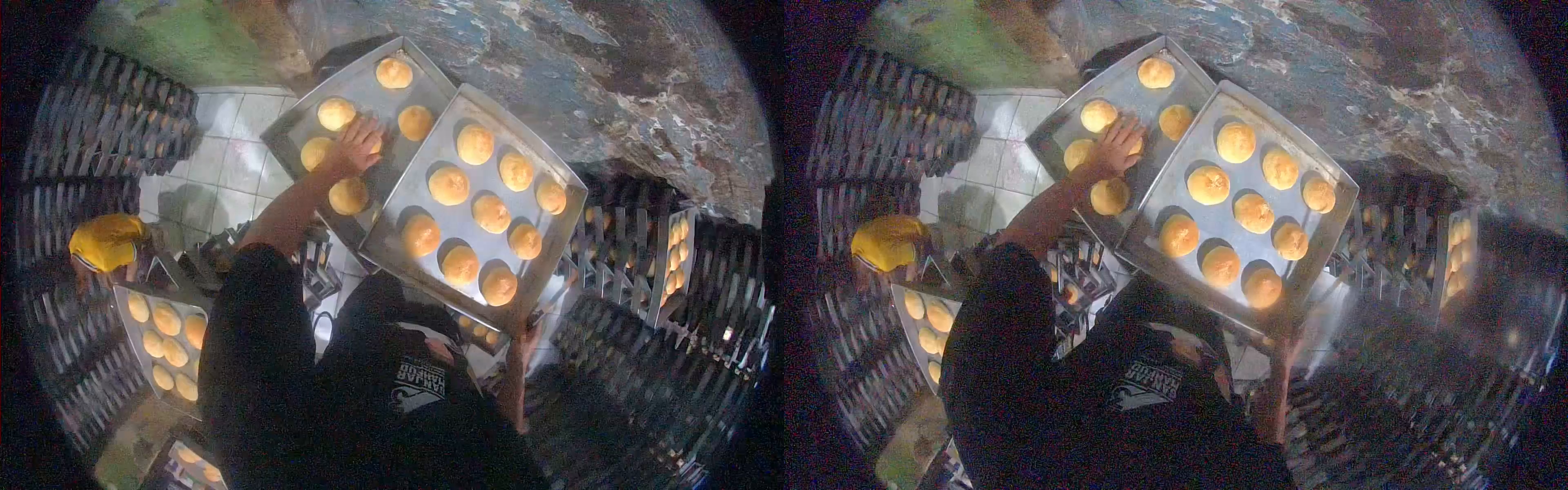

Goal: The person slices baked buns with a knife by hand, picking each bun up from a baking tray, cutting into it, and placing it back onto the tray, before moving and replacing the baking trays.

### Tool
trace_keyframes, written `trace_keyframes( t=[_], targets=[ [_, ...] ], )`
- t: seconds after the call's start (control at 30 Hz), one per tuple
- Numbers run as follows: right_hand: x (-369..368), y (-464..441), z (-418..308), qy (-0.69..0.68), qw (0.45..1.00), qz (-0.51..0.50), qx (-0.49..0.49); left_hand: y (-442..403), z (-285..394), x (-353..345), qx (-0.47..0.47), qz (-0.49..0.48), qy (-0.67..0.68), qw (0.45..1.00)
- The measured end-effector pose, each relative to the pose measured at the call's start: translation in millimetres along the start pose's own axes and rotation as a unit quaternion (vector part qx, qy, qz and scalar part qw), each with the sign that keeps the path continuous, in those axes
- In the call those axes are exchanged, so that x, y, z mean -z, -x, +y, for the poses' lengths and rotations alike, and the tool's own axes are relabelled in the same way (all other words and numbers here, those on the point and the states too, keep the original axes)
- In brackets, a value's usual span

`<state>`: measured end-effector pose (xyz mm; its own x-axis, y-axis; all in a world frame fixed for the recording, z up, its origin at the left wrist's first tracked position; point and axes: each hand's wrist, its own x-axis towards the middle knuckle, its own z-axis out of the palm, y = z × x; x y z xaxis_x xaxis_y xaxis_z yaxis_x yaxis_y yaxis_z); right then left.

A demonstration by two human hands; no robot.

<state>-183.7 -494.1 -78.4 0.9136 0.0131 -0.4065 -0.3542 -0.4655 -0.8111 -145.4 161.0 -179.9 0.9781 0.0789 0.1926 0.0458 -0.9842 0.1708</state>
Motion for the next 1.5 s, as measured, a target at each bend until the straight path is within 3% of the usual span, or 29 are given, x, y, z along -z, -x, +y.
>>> trace_keyframes(
  t=[0.1,0.17,0.2,0.23,0.27,0.3,0.33,0.43,0.5,0.6,0.63,0.67,0.7,0.73,0.77,0.8,0.83,0.87,0.9,1.0,1.07,1.1,1.17,1.2,1.23,1.3,1.33,1.4,1.5],
  targets=[
    [-21,15,-50,-0.07,0.996,0.004,0.046,-6,14,8,0.013,-0.076,-0.034,0.996],
    [-32,16,-75,-0.084,0.994,-0.012,0.072,-17,47,35,0.095,0.072,0.041,0.992],
    [-34,18,-78,-0.085,0.994,-0.017,0.071,-16,71,48,0.098,0.071,0.037,0.992],
    [-36,18,-80,-0.093,0.99,-0.043,0.097,-15,99,62,0.211,0.036,0.195,0.957],
    [-36,18,-81,-0.1,0.985,-0.068,0.124,-11,124,74,0.314,0.003,0.348,0.883],
    [-31,16,-73,-0.1,0.984,-0.073,0.128,-5,141,86,0.302,-0.075,0.359,0.88],
    [-19,10,-48,-0.093,0.992,-0.051,0.074,0,150,95,0.288,-0.15,0.368,0.871],
    [3,-12,20,-0.092,0.995,-0.012,0.047,30,149,29,0.287,-0.098,0.346,0.888],
    [8,-12,23,-0.097,0.993,0.008,0.068,36,153,38,0.289,-0.058,0.356,0.887],
    [20,-29,9,-0.085,0.995,-0.003,-0.046,39,152,25,0.306,-0.028,0.316,0.898],
    [35,-54,46,0.077,0.995,-0.016,0.062,45,152,20,0.327,-0.047,0.267,0.905],
    [39,-72,66,0.156,0.98,-0.029,0.118,53,150,32,0.332,-0.041,0.264,0.905],
    [42,-90,86,0.232,0.956,-0.033,0.175,62,142,50,0.332,-0.039,0.345,0.877],
    [29,-107,93,0.354,0.884,-0.018,0.305,69,130,69,0.323,-0.036,0.419,0.848],
    [10,-123,93,0.46,0.782,0.004,0.421,74,115,70,0.323,0.015,0.332,0.886],
    [-16,-117,48,0.349,0.874,-0.022,0.338,81,98,67,0.319,0.065,0.241,0.914],
    [-45,-105,-13,0.229,0.94,-0.054,0.245,89,78,75,0.344,0.06,0.268,0.898],
    [-67,-117,-19,0.031,0.97,-0.112,0.212,97,62,86,0.369,0.052,0.296,0.88],
    [-82,-88,-83,0.102,0.977,-0.138,0.125,103,54,104,0.365,0.049,0.287,0.885],
    [-134,-76,-132,0.018,0.982,-0.154,0.109,111,27,150,0.436,0.036,0.285,0.853],
    [-177,-103,-107,0.07,0.966,-0.094,0.23,118,-2,142,0.422,0.066,0.282,0.859],
    [-182,-98,-122,0.074,0.967,-0.092,0.227,120,-25,128,0.422,0.063,0.286,0.858],
    [-185,-69,-161,-0.031,0.972,-0.188,0.136,130,-61,89,0.423,-0.011,0.091,0.902],
    [-191,-81,-143,0.042,0.966,-0.147,0.206,128,-47,93,0.424,-0.023,0.102,0.899],
    [-188,-84,-142,0.054,0.968,-0.144,0.2,110,-20,122,0.36,0.15,0.064,0.919],
    [-181,-84,-141,0.124,0.974,-0.148,0.115,80,20,139,0.251,0.293,0.081,0.919],
    [-178,-81,-132,0.084,0.977,-0.093,0.175,70,39,135,0.214,0.262,0.139,0.93],
    [-162,-70,-135,0.07,0.977,-0.062,0.193,40,105,129,0.26,0.025,0.362,0.895],
    [-143,-62,-136,0.058,0.967,-0.001,0.248,19,166,68,0.167,-0.01,0.325,0.931]
  ],
)
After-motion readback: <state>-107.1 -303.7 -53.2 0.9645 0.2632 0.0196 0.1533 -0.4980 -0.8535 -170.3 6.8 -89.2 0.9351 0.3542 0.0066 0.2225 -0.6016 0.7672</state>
